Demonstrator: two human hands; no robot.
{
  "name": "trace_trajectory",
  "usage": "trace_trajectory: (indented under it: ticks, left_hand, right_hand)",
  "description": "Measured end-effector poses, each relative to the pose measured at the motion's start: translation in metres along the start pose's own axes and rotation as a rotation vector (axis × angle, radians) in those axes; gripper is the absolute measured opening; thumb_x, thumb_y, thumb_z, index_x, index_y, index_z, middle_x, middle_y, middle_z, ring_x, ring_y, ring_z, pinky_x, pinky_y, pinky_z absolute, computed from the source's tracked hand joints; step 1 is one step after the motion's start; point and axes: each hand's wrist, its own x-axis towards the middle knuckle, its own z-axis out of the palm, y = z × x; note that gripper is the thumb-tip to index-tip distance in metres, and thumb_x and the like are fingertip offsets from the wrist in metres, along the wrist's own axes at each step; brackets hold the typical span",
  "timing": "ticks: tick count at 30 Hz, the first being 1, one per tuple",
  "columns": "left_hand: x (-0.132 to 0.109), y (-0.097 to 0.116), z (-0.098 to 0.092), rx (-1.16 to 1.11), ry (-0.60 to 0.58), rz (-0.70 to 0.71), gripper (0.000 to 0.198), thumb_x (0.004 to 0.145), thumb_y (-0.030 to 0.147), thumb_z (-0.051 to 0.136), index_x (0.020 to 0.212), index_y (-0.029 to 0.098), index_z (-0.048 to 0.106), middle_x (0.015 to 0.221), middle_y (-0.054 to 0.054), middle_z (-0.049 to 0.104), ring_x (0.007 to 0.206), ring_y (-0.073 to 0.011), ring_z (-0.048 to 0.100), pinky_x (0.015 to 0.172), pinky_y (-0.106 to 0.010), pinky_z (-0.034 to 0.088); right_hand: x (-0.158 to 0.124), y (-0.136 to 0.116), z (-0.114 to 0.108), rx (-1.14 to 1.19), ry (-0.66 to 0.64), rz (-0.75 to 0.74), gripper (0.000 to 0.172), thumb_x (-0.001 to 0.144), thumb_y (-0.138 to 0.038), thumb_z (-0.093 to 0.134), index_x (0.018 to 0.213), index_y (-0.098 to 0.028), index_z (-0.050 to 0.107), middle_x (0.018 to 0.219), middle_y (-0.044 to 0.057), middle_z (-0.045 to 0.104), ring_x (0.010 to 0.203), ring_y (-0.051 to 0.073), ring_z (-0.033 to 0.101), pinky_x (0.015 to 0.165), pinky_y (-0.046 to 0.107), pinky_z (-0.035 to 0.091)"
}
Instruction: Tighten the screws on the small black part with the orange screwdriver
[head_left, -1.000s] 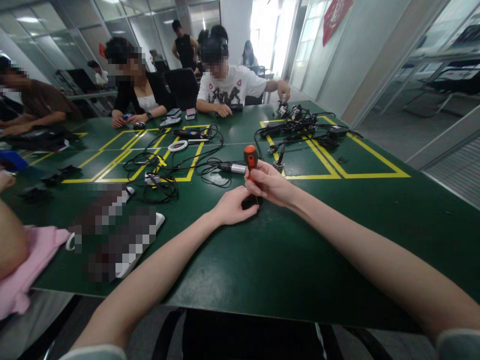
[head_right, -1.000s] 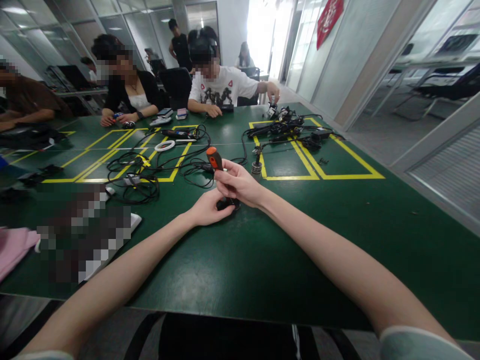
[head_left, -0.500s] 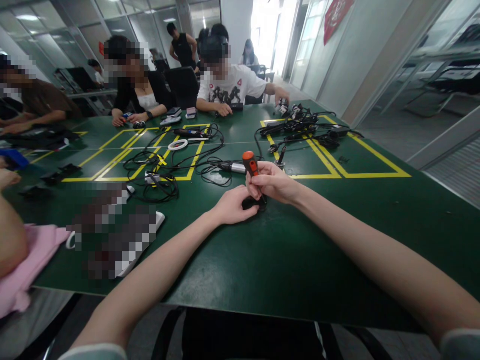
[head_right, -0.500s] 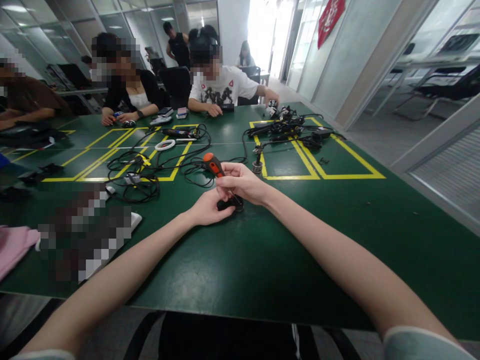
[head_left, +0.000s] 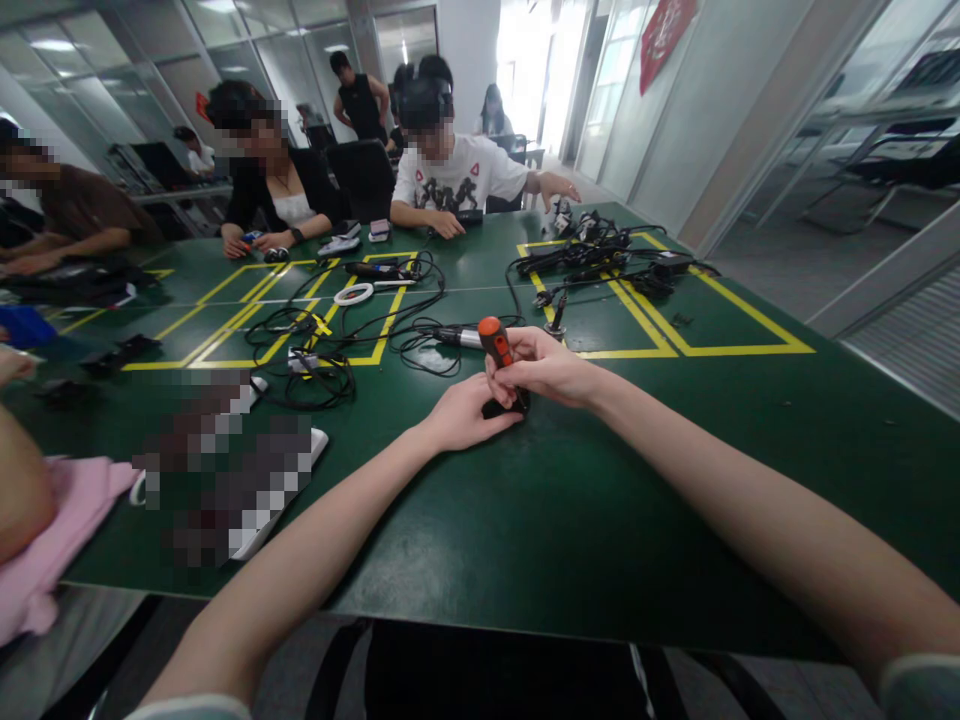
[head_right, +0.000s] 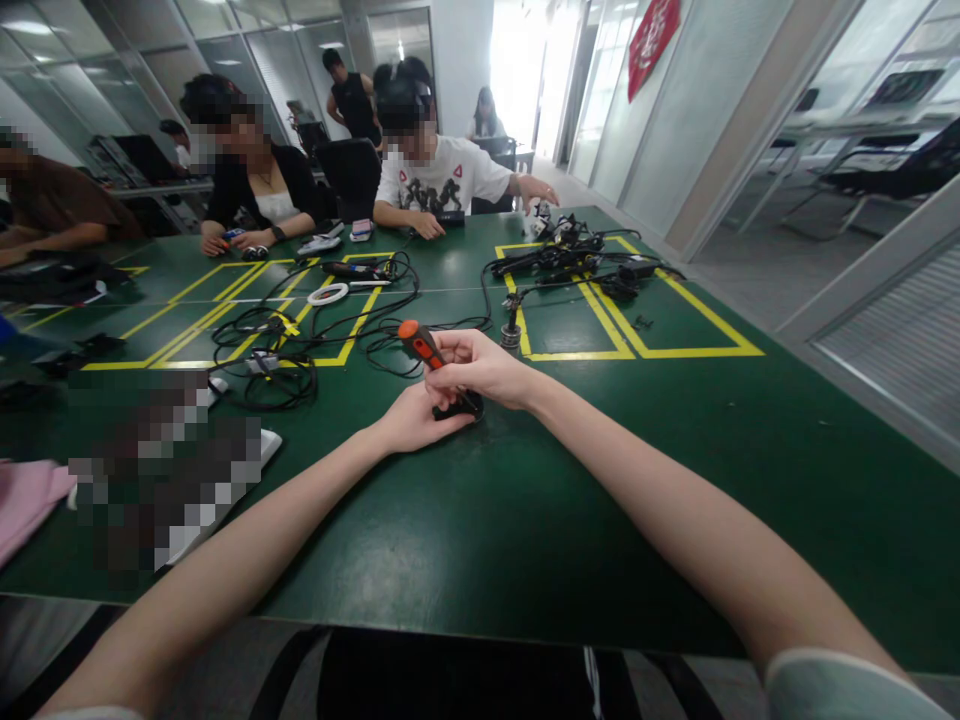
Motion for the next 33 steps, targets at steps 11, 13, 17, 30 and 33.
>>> trace_trajectory:
  ticks: [11, 13, 17, 30, 33]
  left_hand:
    - [0.000, 0.005, -0.006, 0.032, -0.052, -0.002, 0.029, 0.099, 0.038, 0.073, 0.121, 0.019, 0.072, 0.111, -0.010, 0.077, 0.104, -0.0273, 0.071, 0.096, -0.041, 0.059]
    - [0.000, 0.006, -0.006, 0.043, -0.062, -0.004, 0.029, 0.100, 0.037, 0.071, 0.124, 0.019, 0.071, 0.111, -0.010, 0.077, 0.104, -0.0275, 0.070, 0.096, -0.042, 0.058]
    - [0.001, 0.008, -0.008, 0.032, -0.063, 0.001, 0.029, 0.100, 0.036, 0.070, 0.124, 0.019, 0.071, 0.112, -0.011, 0.077, 0.104, -0.0275, 0.070, 0.095, -0.041, 0.058]
    - [-0.003, 0.010, -0.010, 0.014, -0.055, -0.044, 0.029, 0.103, 0.042, 0.069, 0.120, 0.018, 0.072, 0.106, -0.009, 0.075, 0.096, -0.0240, 0.069, 0.089, -0.036, 0.057]
    - [-0.003, 0.011, -0.010, 0.018, -0.040, -0.041, 0.025, 0.101, 0.038, 0.069, 0.115, 0.018, 0.072, 0.101, -0.008, 0.075, 0.092, -0.0233, 0.067, 0.087, -0.035, 0.056]
  right_hand:
    - [-0.006, -0.035, -0.015, -0.426, 0.091, -0.002, 0.015, 0.075, -0.024, 0.082, 0.086, -0.014, 0.079, 0.082, 0.001, 0.074, 0.075, 0.013, 0.065, 0.074, 0.026, 0.053]
    - [-0.008, -0.039, -0.018, -0.467, 0.134, -0.023, 0.023, 0.075, -0.024, 0.084, 0.096, -0.015, 0.080, 0.085, 0.001, 0.075, 0.079, 0.015, 0.066, 0.075, 0.027, 0.054]
    - [-0.012, -0.047, -0.022, -0.465, 0.160, -0.061, 0.039, 0.073, -0.018, 0.085, 0.110, -0.017, 0.074, 0.088, 0.002, 0.077, 0.083, 0.017, 0.071, 0.075, 0.027, 0.056]
    - [-0.005, -0.040, -0.005, -0.355, 0.089, -0.029, 0.038, 0.087, -0.047, 0.084, 0.089, -0.019, 0.059, 0.077, 0.003, 0.076, 0.052, 0.009, 0.052, 0.050, 0.022, 0.042]
    - [-0.005, -0.039, -0.004, -0.424, 0.143, -0.031, 0.036, 0.086, -0.046, 0.084, 0.086, -0.016, 0.065, 0.075, 0.000, 0.068, 0.058, 0.009, 0.052, 0.056, 0.023, 0.043]
